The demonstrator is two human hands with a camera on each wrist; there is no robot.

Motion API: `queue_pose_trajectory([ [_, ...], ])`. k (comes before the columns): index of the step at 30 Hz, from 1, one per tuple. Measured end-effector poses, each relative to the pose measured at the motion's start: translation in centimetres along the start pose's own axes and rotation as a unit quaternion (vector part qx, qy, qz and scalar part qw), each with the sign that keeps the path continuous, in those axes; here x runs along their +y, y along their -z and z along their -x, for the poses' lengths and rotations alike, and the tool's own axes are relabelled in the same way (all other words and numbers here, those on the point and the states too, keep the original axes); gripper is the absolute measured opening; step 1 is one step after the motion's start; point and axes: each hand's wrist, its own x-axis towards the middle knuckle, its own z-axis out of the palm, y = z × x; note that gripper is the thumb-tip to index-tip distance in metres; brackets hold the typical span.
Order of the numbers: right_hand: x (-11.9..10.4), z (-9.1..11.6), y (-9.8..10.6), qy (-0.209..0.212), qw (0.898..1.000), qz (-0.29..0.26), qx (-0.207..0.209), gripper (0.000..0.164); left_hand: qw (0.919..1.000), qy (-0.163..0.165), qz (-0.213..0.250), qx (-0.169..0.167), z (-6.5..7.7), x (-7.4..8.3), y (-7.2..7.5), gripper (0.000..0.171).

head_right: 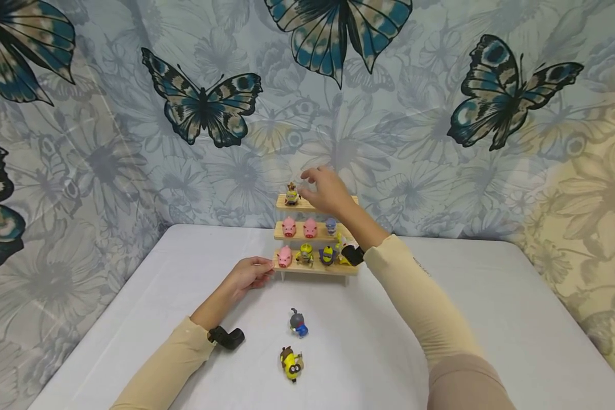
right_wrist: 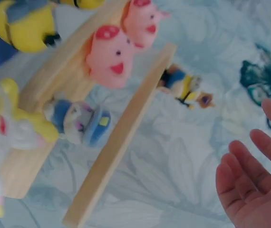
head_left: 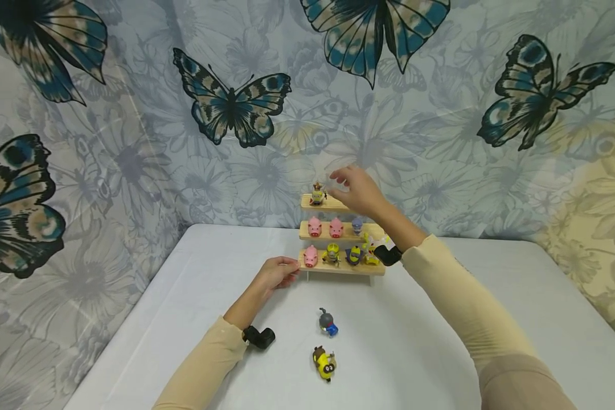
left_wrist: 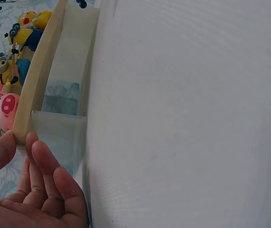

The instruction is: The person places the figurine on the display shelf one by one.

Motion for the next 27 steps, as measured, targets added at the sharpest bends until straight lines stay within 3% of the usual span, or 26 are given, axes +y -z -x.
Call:
queue_pose_trajectory([
  [5,0.1,2.8,0.0,0.029,0.999,-0.018,-0.015,0.038,1.0,0.003,0.002,-0.001,0.0,0.2,0.0,0.026],
  [14,-0.4,7.4,-1.0,0.039,0.998,-0.04,-0.03,0.029,1.0,0.003,0.003,0.001,-0.1,0.4,0.2,0.025],
  [27,-1.5,12.6,-5.3,0.028,0.994,-0.062,-0.08,0.019,1.0,-0.004,0.006,-0.001,0.1,0.1,0.0,0.025],
])
